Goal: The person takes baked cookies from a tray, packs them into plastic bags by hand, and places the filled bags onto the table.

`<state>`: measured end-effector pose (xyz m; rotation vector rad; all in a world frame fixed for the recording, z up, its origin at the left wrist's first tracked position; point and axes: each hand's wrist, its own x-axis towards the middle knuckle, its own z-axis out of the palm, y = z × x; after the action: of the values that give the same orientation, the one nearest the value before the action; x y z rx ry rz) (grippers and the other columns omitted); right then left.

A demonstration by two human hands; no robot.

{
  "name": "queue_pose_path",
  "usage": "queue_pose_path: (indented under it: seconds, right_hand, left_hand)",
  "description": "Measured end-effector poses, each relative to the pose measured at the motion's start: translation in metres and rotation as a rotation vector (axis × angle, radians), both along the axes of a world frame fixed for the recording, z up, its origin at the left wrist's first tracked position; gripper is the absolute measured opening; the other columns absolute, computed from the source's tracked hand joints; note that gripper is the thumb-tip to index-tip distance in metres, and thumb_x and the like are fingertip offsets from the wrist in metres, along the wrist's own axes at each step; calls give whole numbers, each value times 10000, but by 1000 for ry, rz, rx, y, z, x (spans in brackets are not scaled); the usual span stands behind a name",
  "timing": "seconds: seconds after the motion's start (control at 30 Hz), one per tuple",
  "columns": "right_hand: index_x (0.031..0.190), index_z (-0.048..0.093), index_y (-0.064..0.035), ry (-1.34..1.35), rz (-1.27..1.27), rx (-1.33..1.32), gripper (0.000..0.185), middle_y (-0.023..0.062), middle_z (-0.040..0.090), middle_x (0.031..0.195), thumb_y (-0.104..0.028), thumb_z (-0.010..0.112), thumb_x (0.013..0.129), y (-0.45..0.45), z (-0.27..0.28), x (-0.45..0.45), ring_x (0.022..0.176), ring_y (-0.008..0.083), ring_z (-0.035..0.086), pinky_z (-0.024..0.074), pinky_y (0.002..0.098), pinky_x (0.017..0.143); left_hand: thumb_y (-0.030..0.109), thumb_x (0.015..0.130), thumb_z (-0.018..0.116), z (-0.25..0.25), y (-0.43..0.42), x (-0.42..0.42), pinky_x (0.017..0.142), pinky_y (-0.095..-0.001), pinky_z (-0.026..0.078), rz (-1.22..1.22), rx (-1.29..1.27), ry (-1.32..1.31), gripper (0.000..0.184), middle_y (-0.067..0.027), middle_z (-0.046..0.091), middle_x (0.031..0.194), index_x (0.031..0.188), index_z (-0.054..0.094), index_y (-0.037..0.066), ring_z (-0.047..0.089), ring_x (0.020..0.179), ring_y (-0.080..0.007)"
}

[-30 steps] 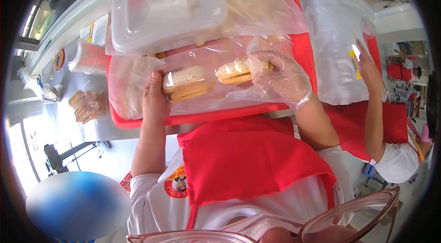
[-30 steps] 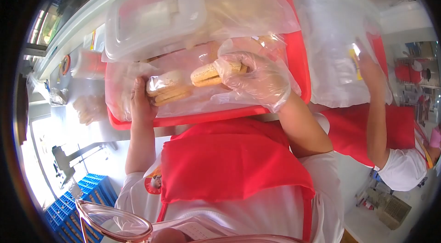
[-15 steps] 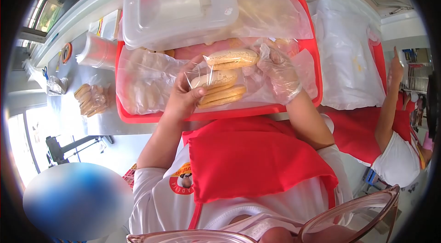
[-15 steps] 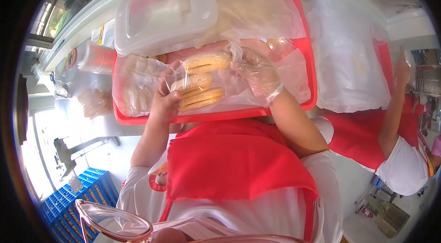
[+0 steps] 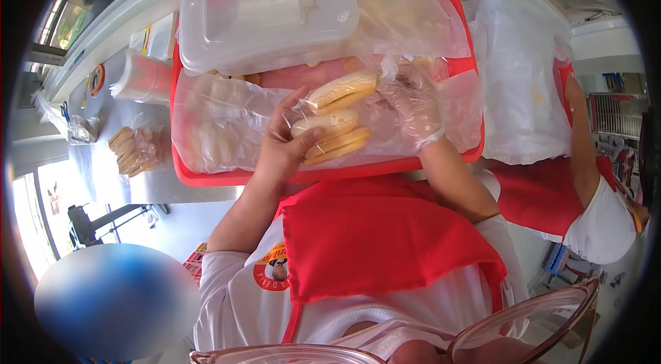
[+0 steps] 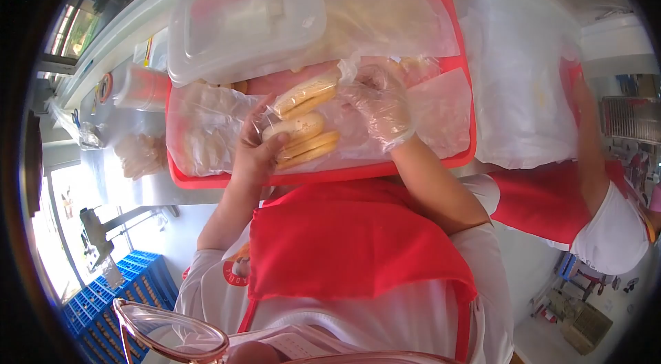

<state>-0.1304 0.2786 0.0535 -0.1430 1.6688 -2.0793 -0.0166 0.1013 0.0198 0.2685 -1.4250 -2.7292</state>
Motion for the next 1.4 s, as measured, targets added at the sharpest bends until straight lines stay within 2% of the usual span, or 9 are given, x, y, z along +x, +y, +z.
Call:
queue_pose_path:
  seconds: [0.17, 0.37, 0.53, 0.77, 0.83, 1.03, 1.1, 1.33, 1.4]
  right_hand:
    - [957, 510, -26, 74, 42, -18, 225, 43, 544, 878, 1, 592, 749, -3, -1, 5, 786, 108, 523, 445, 241, 709]
    - [1004, 509, -20, 211, 38, -25, 244, 12, 523, 873, -3, 568, 768, -5, -8, 11, 770, 83, 499, 436, 224, 688]
    - [1058, 501, -2, 89, 114, 125, 266, 14, 528, 938, -39, 546, 799, 0, -4, 15, 747, 50, 483, 438, 215, 640]
    - [1117, 501, -4, 71, 197, -69, 334, 34, 540, 965, -97, 560, 802, 6, -10, 12, 762, 67, 492, 423, 212, 673]
    - [1082, 524, 3, 239, 252, -147, 312, 51, 548, 969, -125, 565, 800, -2, -11, 17, 770, 92, 507, 419, 224, 692]
    - [1043, 562, -24, 474, 307, 336, 278, 47, 562, 887, -114, 583, 781, -9, -6, 15, 796, 117, 509, 412, 243, 712]
    - [1002, 581, -28, 418, 347, 348, 251, -8, 528, 787, -151, 589, 784, -14, 4, 15, 671, 69, 459, 392, 213, 607]
    - [916, 607, -14, 119, 186, 258, 195, -12, 541, 733, -167, 580, 797, -14, 7, 9, 631, 62, 481, 401, 202, 563]
    - [957, 589, -16, 137, 201, 103, 195, 10, 564, 854, -130, 576, 800, -15, -4, 11, 753, 72, 499, 414, 209, 652]
  left_hand:
    - [238, 827, 531, 4, 2, 0, 864, -330, 425, -2, 188, -2, 526, -110, 453, 1161, 1262, 301, 52, 501, 1015, -208]
    - [398, 905, 273, 10, 2, -8, 854, -393, 437, 218, 351, -164, 519, -146, 419, 1198, 1307, 223, 73, 493, 1034, -260]
    - [399, 897, 308, 7, -3, -4, 874, -425, 413, 171, 467, -124, 511, -121, 402, 1221, 1318, 217, 124, 462, 1070, -271]
    - [411, 893, 314, 14, -8, -6, 864, -422, 418, 191, 498, -91, 530, -115, 421, 1182, 1317, 212, 110, 473, 1048, -270]
    - [400, 900, 301, 14, -8, -7, 862, -412, 420, 194, 463, -98, 520, -113, 419, 1183, 1315, 213, 100, 471, 1050, -267]
    - [412, 910, 218, 21, -2, -6, 896, -366, 398, 195, 378, -132, 526, -122, 391, 1222, 1314, 214, 75, 437, 1095, -246]
    - [419, 910, 203, 20, 0, -4, 895, -363, 398, 188, 392, -149, 531, -121, 396, 1217, 1315, 215, 75, 434, 1097, -243]
    - [352, 847, 485, 1, 2, 7, 844, -307, 419, 189, 195, -73, 497, -76, 469, 1110, 1226, 346, 63, 483, 998, -177]
    - [311, 812, 565, -4, -2, 6, 810, -287, 427, 195, 24, -123, 495, -63, 506, 1044, 1185, 375, 47, 501, 948, -150]
